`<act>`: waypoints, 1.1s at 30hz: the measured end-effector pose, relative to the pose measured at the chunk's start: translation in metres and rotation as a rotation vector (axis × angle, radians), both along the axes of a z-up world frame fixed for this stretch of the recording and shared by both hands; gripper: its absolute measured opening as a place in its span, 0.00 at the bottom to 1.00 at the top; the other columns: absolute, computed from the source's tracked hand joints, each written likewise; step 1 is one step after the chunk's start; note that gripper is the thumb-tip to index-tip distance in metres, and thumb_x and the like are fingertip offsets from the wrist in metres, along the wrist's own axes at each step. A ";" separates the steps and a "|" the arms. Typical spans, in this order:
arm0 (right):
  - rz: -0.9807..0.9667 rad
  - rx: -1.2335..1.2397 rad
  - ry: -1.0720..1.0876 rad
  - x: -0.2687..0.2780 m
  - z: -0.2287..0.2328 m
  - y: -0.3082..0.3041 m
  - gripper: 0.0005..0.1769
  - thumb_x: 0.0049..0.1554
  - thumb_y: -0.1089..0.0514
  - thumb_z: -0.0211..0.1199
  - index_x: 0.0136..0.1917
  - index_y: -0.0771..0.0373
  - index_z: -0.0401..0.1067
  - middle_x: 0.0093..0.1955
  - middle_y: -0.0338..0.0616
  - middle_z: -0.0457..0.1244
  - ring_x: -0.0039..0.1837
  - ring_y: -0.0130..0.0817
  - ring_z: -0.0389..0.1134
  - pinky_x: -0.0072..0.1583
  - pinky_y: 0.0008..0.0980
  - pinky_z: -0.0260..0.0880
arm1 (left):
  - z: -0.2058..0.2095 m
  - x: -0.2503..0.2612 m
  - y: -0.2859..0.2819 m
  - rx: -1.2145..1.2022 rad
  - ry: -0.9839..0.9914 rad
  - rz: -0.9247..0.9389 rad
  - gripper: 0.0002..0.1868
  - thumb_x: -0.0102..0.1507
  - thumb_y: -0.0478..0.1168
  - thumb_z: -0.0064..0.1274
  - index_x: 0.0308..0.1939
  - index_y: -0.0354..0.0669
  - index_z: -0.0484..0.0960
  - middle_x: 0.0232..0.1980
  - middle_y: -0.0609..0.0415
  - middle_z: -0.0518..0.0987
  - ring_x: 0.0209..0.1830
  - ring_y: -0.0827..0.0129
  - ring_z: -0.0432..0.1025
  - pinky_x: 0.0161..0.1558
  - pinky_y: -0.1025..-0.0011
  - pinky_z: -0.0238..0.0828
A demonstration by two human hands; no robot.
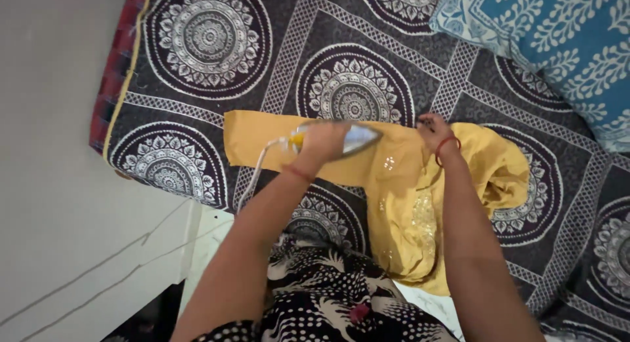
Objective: The recorder is ironing a yellow garment on a bedspread-covered bed.
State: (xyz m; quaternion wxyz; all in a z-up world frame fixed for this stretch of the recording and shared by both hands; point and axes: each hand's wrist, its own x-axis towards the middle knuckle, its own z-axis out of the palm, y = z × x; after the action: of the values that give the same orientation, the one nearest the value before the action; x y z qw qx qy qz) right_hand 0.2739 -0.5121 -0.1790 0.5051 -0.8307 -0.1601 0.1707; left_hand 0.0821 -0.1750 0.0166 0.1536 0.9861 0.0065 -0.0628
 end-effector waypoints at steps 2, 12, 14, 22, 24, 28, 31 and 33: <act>-0.022 0.011 -0.010 0.000 0.009 0.000 0.17 0.62 0.55 0.67 0.62 0.62 0.71 0.49 0.41 0.67 0.51 0.28 0.67 0.53 0.30 0.69 | -0.002 0.019 -0.002 0.002 0.015 -0.001 0.14 0.59 0.44 0.52 0.48 0.52 0.81 0.39 0.45 0.85 0.37 0.49 0.81 0.38 0.51 0.78; -0.078 -0.057 -0.120 -0.001 0.043 0.011 0.14 0.59 0.56 0.72 0.57 0.61 0.75 0.43 0.39 0.66 0.45 0.26 0.65 0.50 0.28 0.68 | -0.007 -0.059 -0.017 0.088 0.093 -0.226 0.08 0.61 0.43 0.52 0.43 0.54 0.83 0.36 0.47 0.85 0.36 0.52 0.81 0.37 0.53 0.77; -0.092 -0.033 -0.117 0.000 0.042 0.013 0.14 0.59 0.56 0.72 0.56 0.61 0.75 0.44 0.38 0.67 0.45 0.25 0.65 0.50 0.28 0.68 | 0.003 -0.060 -0.020 0.054 0.129 -0.215 0.09 0.60 0.42 0.52 0.44 0.54 0.82 0.36 0.47 0.85 0.35 0.51 0.81 0.35 0.52 0.76; -0.151 0.072 -0.044 -0.012 0.046 0.010 0.09 0.64 0.56 0.67 0.56 0.62 0.76 0.46 0.38 0.68 0.47 0.24 0.66 0.52 0.26 0.68 | -0.001 0.035 -0.034 0.039 0.139 -0.058 0.18 0.58 0.43 0.52 0.53 0.52 0.77 0.40 0.43 0.84 0.37 0.50 0.81 0.35 0.52 0.77; -0.107 0.080 -0.147 -0.013 0.048 0.004 0.09 0.67 0.57 0.64 0.57 0.63 0.76 0.49 0.39 0.69 0.50 0.25 0.67 0.54 0.26 0.68 | 0.001 0.053 -0.035 0.013 0.086 -0.010 0.15 0.62 0.42 0.51 0.52 0.51 0.79 0.40 0.46 0.85 0.39 0.50 0.81 0.38 0.52 0.77; -0.079 0.053 -0.190 -0.021 0.043 -0.006 0.09 0.67 0.57 0.62 0.57 0.64 0.75 0.51 0.42 0.69 0.52 0.27 0.68 0.55 0.28 0.69 | 0.002 0.034 -0.036 0.016 0.058 -0.037 0.13 0.62 0.41 0.51 0.51 0.54 0.82 0.41 0.46 0.85 0.40 0.50 0.81 0.41 0.52 0.78; -0.064 0.101 -0.144 -0.022 0.034 -0.009 0.11 0.64 0.57 0.64 0.58 0.64 0.74 0.52 0.44 0.68 0.52 0.30 0.69 0.56 0.29 0.70 | 0.006 -0.012 -0.035 0.012 0.013 -0.188 0.14 0.57 0.49 0.56 0.43 0.51 0.83 0.39 0.47 0.85 0.37 0.52 0.81 0.37 0.53 0.78; -0.057 0.086 -0.193 -0.025 0.034 -0.007 0.13 0.63 0.57 0.65 0.59 0.64 0.74 0.54 0.46 0.67 0.53 0.33 0.70 0.57 0.32 0.71 | -0.014 -0.051 -0.035 0.038 0.100 -0.194 0.11 0.60 0.43 0.53 0.46 0.53 0.83 0.36 0.47 0.84 0.35 0.52 0.81 0.34 0.52 0.77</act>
State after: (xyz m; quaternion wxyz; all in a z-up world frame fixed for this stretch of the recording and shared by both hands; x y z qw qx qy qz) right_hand 0.2485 -0.5195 -0.1448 0.5273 -0.8250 -0.1917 0.0682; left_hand 0.0311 -0.2101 0.0024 0.1277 0.9805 -0.0803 -0.1262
